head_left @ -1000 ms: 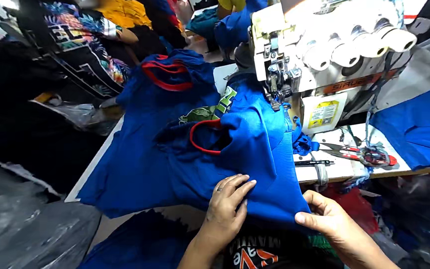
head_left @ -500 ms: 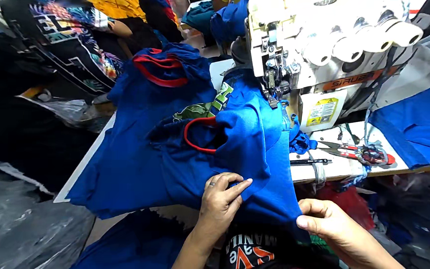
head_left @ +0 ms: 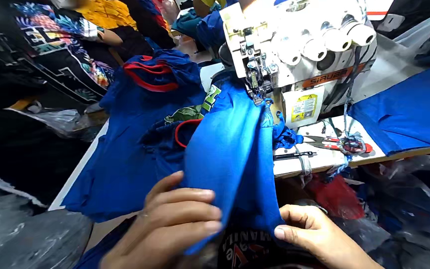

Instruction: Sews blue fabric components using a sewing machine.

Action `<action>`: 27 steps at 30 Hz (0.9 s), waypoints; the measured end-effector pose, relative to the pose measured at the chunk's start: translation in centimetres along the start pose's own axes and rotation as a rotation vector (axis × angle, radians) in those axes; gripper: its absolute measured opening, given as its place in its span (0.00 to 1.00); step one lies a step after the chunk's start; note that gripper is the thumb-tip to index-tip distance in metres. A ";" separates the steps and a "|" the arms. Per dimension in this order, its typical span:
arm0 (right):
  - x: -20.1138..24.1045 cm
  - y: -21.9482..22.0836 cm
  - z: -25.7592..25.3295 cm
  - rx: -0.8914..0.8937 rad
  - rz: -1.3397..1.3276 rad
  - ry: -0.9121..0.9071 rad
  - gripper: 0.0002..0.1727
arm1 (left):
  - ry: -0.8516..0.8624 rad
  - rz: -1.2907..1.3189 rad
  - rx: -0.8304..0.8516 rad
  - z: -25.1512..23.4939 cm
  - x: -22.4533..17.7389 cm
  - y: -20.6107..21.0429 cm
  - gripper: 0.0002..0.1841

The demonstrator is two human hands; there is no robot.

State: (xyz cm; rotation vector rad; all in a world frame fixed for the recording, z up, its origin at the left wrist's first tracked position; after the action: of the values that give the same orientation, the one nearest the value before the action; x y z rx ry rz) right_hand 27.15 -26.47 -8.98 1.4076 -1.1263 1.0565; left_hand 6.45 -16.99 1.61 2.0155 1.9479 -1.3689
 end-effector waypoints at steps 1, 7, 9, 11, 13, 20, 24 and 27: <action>0.4 0.3 0.2 0.000 -0.023 -0.001 0.06 | -0.014 -0.057 0.020 0.3 -0.5 1.0 0.10; 1.2 0.9 1.5 -0.011 -0.077 -0.036 0.05 | -0.026 -0.161 0.041 3.8 0.3 6.6 0.12; 0.9 0.8 1.6 -0.028 -0.088 -0.033 0.06 | -0.049 -0.164 0.046 4.6 0.6 6.9 0.13; 0.7 0.9 1.8 -0.033 -0.071 -0.052 0.07 | -0.065 -0.186 0.034 5.0 0.7 7.1 0.13; 0.6 1.1 1.9 -0.039 -0.047 -0.089 0.07 | -0.069 -0.196 0.022 5.3 0.6 7.1 0.11; 0.7 1.5 2.4 -0.091 0.099 -0.200 0.09 | -0.044 -0.176 0.019 5.4 0.3 7.5 0.08; 0.8 1.4 2.5 -0.081 0.168 -0.242 0.10 | -0.046 -0.202 0.039 5.3 -0.6 7.4 0.08; 1.0 1.5 2.5 -0.083 0.181 -0.241 0.10 | -0.049 -0.264 0.052 5.2 -1.0 7.4 0.08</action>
State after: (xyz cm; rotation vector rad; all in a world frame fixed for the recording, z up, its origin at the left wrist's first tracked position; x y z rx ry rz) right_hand 25.96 -29.14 -8.06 1.4136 -1.4787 0.9702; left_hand 9.77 -22.35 -4.99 1.7756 2.2431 -1.5172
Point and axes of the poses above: each hand's wrist, its own z-axis away from the middle knuckle, its own y-axis out of the palm, x = y × z, the point moved 3 cm from there along -z, towards the middle knuckle, and after that the axes turned 10 degrees about -y, right-handed, at the moved point
